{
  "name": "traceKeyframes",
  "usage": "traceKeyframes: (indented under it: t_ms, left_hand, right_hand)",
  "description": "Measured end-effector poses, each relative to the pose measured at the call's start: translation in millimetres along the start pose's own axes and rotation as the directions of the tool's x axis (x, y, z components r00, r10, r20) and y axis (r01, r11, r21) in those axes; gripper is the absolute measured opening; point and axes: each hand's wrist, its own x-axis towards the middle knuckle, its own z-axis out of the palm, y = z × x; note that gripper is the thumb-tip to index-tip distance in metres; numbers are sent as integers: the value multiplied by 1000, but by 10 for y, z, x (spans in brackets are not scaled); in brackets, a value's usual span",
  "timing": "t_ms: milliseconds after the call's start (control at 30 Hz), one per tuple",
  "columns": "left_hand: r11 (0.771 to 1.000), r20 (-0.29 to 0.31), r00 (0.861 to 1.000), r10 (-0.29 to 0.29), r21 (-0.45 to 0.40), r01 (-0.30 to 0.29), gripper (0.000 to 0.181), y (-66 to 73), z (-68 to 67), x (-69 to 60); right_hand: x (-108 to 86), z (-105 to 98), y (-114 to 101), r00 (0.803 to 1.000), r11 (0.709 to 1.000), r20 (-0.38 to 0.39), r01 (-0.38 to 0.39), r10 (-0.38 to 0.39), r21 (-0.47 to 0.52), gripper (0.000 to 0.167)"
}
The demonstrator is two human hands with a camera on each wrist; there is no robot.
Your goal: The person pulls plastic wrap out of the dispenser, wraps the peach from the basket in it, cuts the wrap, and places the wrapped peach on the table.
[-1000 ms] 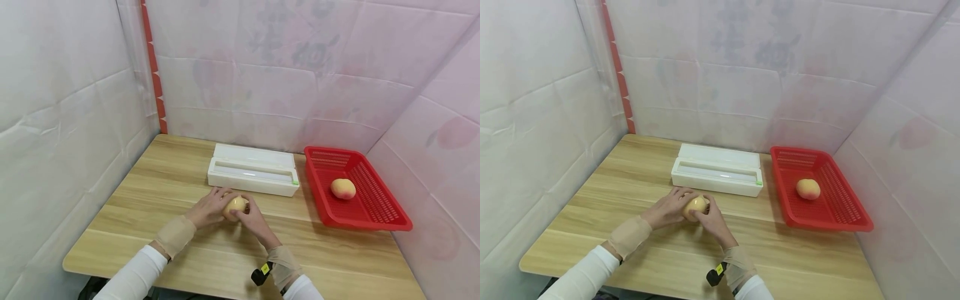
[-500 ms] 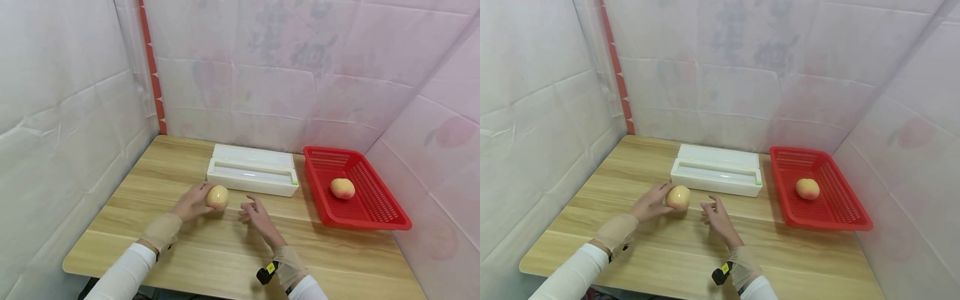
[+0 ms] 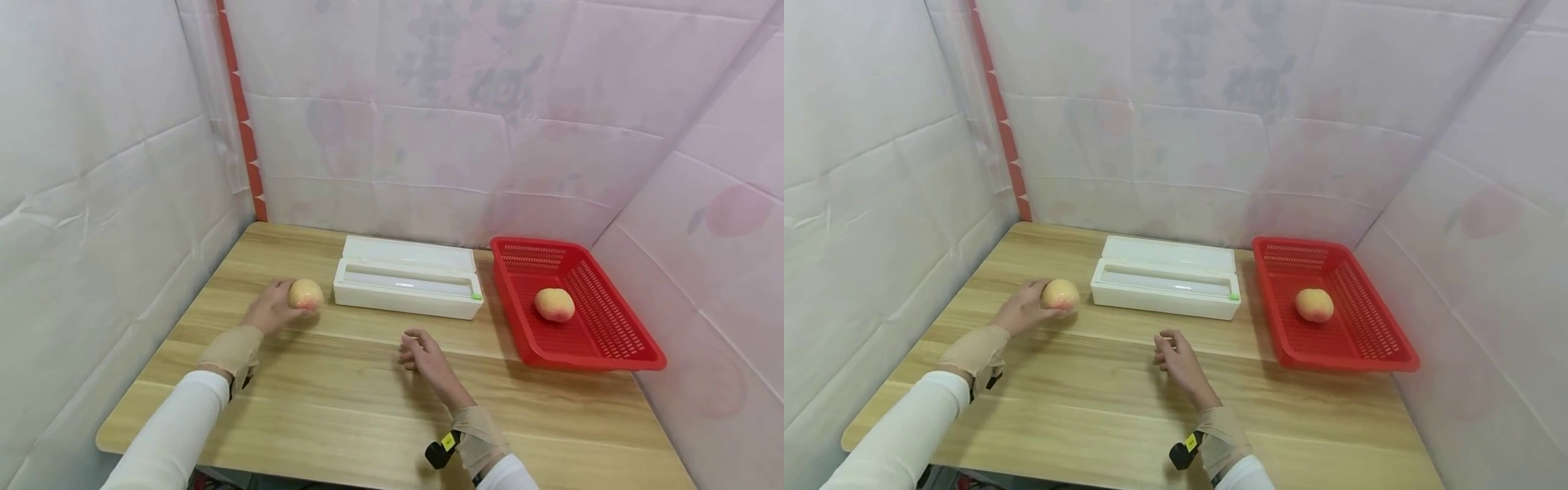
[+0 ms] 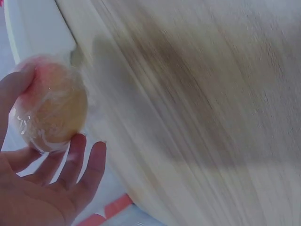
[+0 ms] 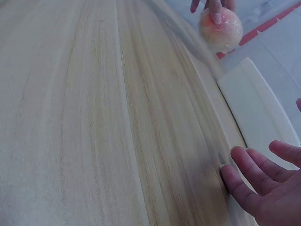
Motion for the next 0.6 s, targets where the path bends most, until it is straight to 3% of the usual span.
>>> traceKeyframes:
  t_ms: [167,300,600]
  left_hand:
    - [997,-4,998,-65,32,65,75,-77,5,60]
    - [994,-19,996,-83,66,84,76,-112,66,79]
    - [990,-10,990,-144,1,144,83,-164,221,67]
  right_hand:
    - [-8,-25,16,1000,1000,-6,0,0,-5,48]
    - [-15,-33,29,1000,1000,-6,1,-1,-9,50]
    - [-36,-56,46,1000,1000,-7,9,-9,12,48]
